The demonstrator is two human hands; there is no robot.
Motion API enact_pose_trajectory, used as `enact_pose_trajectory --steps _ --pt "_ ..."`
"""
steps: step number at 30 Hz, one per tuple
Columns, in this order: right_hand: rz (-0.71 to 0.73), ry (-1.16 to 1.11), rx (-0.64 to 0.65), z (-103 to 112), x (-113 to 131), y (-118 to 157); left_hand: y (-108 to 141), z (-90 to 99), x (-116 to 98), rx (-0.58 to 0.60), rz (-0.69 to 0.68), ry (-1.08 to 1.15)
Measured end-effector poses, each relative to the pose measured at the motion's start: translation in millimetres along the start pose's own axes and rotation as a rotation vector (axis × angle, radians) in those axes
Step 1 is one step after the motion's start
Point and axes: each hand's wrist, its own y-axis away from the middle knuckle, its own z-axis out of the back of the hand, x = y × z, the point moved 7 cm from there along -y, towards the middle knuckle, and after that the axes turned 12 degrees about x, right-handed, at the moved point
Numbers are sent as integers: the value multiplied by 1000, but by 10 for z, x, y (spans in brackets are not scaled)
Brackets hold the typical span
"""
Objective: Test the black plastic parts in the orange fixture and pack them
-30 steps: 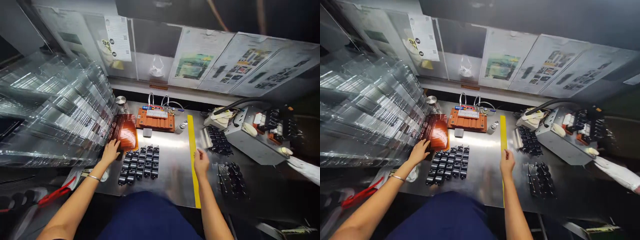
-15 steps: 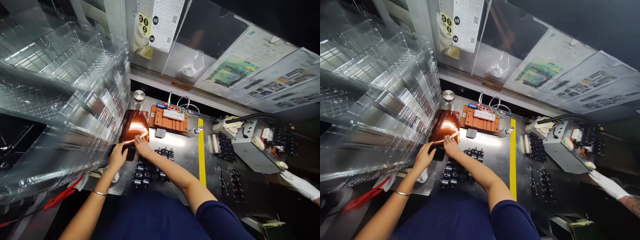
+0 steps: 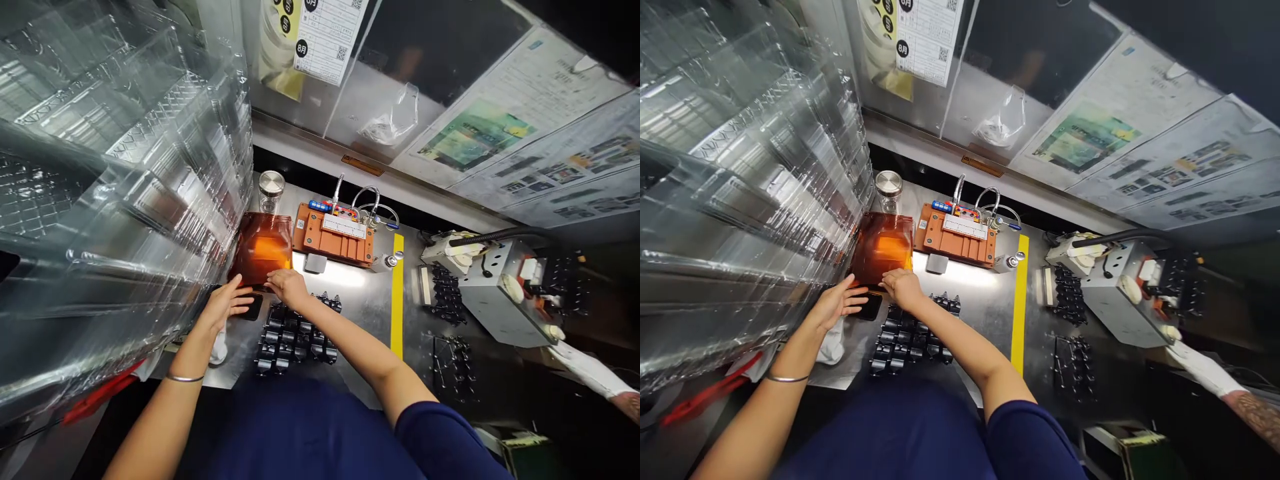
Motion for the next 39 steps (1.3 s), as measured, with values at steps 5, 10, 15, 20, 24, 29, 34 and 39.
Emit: enact_pose_trajectory --steps 5,10,15,20,24,29,34,39 --pt "40 -226 -114 225 83 252 69 -266 -127 60 -304 -71" --pt "1 -295 -229 484 239 416 326 -606 -252 74 -513 -457" --pt "129 -285 -90 654 374 510 498 -785 -416 123 -658 -771" --pt "260 -270 82 829 351 541 486 -803 -442 205 -685 -776" --pt "280 -289 114 926 374 537 532 -810 -496 207 -726 -773" --pt "251 -269 87 961 427 526 588 -830 -537 234 -743 -782" --pt "318 -329 123 994 461 550 596 -792 -539 210 -743 -764" --pt "306 -311 88 1070 496 607 633 -774 -548 171 -778 -768"
